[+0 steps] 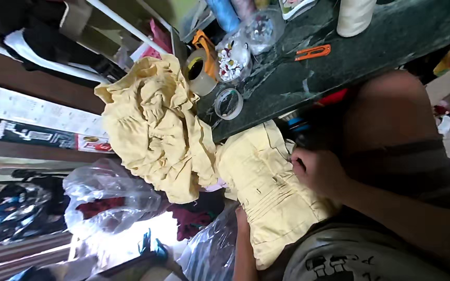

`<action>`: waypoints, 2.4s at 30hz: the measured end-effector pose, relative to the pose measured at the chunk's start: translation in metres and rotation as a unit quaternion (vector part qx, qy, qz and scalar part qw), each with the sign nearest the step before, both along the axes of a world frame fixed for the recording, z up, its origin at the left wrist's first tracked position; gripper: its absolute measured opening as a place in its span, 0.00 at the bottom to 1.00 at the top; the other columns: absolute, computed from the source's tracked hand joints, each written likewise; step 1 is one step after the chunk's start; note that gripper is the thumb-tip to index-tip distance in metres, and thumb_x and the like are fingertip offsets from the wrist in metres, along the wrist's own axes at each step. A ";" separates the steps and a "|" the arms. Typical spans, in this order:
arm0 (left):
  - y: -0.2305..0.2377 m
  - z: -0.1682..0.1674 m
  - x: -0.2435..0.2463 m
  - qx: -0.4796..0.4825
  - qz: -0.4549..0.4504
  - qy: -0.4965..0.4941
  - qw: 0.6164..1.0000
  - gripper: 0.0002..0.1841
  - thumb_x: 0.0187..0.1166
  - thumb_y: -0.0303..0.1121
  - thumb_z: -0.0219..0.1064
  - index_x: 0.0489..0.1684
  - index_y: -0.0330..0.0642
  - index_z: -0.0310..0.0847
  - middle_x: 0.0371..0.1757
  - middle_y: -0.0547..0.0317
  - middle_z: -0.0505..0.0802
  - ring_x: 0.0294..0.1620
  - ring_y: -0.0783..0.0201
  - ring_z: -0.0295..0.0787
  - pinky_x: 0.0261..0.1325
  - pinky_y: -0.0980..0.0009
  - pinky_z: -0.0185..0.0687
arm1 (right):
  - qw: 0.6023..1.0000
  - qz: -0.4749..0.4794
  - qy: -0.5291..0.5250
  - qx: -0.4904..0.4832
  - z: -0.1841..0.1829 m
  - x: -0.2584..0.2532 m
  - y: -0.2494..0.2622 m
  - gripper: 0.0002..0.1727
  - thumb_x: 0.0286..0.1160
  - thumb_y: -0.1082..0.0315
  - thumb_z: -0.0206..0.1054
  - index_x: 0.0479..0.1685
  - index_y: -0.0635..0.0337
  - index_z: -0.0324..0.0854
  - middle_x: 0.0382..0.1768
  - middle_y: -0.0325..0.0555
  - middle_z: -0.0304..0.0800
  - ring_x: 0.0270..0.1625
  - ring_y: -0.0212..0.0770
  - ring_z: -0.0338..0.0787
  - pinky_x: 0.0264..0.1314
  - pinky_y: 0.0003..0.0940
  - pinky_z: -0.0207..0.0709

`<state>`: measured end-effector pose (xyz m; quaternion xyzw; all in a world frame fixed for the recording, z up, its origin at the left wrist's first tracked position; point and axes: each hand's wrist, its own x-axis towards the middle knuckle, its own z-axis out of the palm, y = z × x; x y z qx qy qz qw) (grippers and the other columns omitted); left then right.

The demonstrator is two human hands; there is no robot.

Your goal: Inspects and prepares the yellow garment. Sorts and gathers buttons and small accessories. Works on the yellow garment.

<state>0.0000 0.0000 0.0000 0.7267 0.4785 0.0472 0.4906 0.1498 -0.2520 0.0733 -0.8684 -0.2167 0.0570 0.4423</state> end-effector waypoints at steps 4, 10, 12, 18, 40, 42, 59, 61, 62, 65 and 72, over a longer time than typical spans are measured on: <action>-0.013 0.020 0.011 0.027 0.015 0.028 0.999 0.16 0.92 0.26 0.49 0.55 0.16 0.75 0.46 0.39 0.85 0.44 0.69 0.78 0.55 0.72 0.76 | 0.979 0.099 -0.149 0.095 0.015 -0.009 0.024 0.15 0.81 0.62 0.62 0.53 0.58 0.91 0.26 0.49 0.92 0.28 0.50 0.93 0.30 0.51 0.85; -0.008 0.009 0.013 0.064 0.045 -0.012 0.997 0.13 0.88 0.27 0.58 0.37 0.22 0.79 0.27 0.56 0.83 0.28 0.79 0.76 0.38 0.79 0.77 | 0.973 0.220 0.068 0.013 0.023 0.040 0.058 0.13 0.88 0.62 0.60 0.57 0.59 0.86 0.43 0.54 0.93 0.49 0.55 0.92 0.56 0.59 0.81; -0.003 0.002 0.011 0.077 0.045 -0.021 0.996 0.13 0.86 0.26 0.60 0.32 0.23 0.79 0.24 0.59 0.82 0.25 0.80 0.75 0.36 0.79 0.76 | 0.966 0.251 0.060 -0.012 0.033 0.046 0.066 0.12 0.89 0.66 0.58 0.52 0.60 0.87 0.42 0.53 0.93 0.50 0.53 0.92 0.58 0.57 0.80; -0.001 -0.004 0.013 0.079 0.065 -0.029 0.994 0.15 0.85 0.29 0.64 0.28 0.26 0.80 0.20 0.62 0.82 0.22 0.82 0.75 0.33 0.81 0.76 | 0.980 0.192 0.038 0.024 0.029 0.037 0.078 0.11 0.87 0.65 0.60 0.46 0.61 0.86 0.33 0.51 0.90 0.43 0.51 0.92 0.49 0.54 0.81; 0.002 -0.004 0.014 -0.021 0.117 -0.084 0.989 0.20 0.92 0.36 0.55 0.41 0.23 0.81 0.27 0.60 0.87 0.28 0.82 0.83 0.39 0.81 0.82 | 0.969 0.217 0.057 0.102 0.011 0.016 0.028 0.11 0.76 0.65 0.67 0.44 0.62 0.91 0.33 0.48 0.93 0.33 0.41 0.89 0.39 0.43 0.83; 0.002 -0.004 0.014 -0.030 0.118 -0.084 0.989 0.20 0.92 0.36 0.55 0.44 0.22 0.82 0.29 0.58 0.89 0.29 0.82 0.84 0.41 0.81 0.83 | 0.983 0.111 0.110 0.096 0.007 0.016 0.022 0.15 0.73 0.59 0.72 0.45 0.64 0.88 0.25 0.45 0.85 0.25 0.36 0.79 0.30 0.37 0.76; -0.004 0.042 0.016 -0.132 0.179 -0.203 0.954 0.27 0.94 0.50 0.45 0.58 0.34 0.81 0.42 0.52 0.94 0.42 0.64 0.94 0.48 0.63 0.92 | 0.943 -0.062 0.322 0.048 0.006 0.050 -0.004 0.11 0.80 0.67 0.71 0.48 0.69 0.88 0.42 0.57 0.91 0.45 0.47 0.90 0.56 0.51 0.83; -0.007 0.059 0.020 -0.139 0.194 -0.234 0.943 0.24 0.94 0.47 0.47 0.55 0.33 0.81 0.39 0.51 0.94 0.40 0.63 0.95 0.45 0.61 0.93 | 0.955 -0.091 0.283 0.017 0.004 0.055 -0.011 0.10 0.81 0.69 0.70 0.45 0.71 0.87 0.41 0.61 0.89 0.45 0.52 0.88 0.54 0.56 0.80; -0.007 0.065 0.020 -0.133 0.197 -0.238 0.942 0.24 0.94 0.47 0.47 0.55 0.33 0.81 0.39 0.51 0.94 0.40 0.62 0.95 0.45 0.61 0.93 | 0.958 -0.097 0.270 0.005 0.002 0.057 -0.013 0.10 0.80 0.70 0.70 0.44 0.72 0.86 0.41 0.63 0.88 0.46 0.55 0.87 0.55 0.59 0.79; -0.003 0.073 0.013 -0.107 0.202 -0.231 0.946 0.23 0.94 0.47 0.49 0.52 0.34 0.81 0.37 0.53 0.93 0.37 0.63 0.94 0.42 0.61 0.93 | 0.970 -0.083 0.227 -0.028 -0.008 0.055 -0.013 0.12 0.79 0.67 0.72 0.43 0.71 0.87 0.41 0.64 0.90 0.47 0.58 0.89 0.56 0.62 0.80; 0.005 0.087 -0.003 0.020 0.188 -0.210 0.959 0.16 0.92 0.37 0.56 0.35 0.36 0.81 0.23 0.63 0.90 0.24 0.71 0.91 0.30 0.71 0.91 | 0.976 -0.052 0.191 -0.087 0.004 0.043 -0.002 0.12 0.81 0.66 0.70 0.46 0.70 0.88 0.42 0.64 0.90 0.48 0.60 0.89 0.57 0.63 0.79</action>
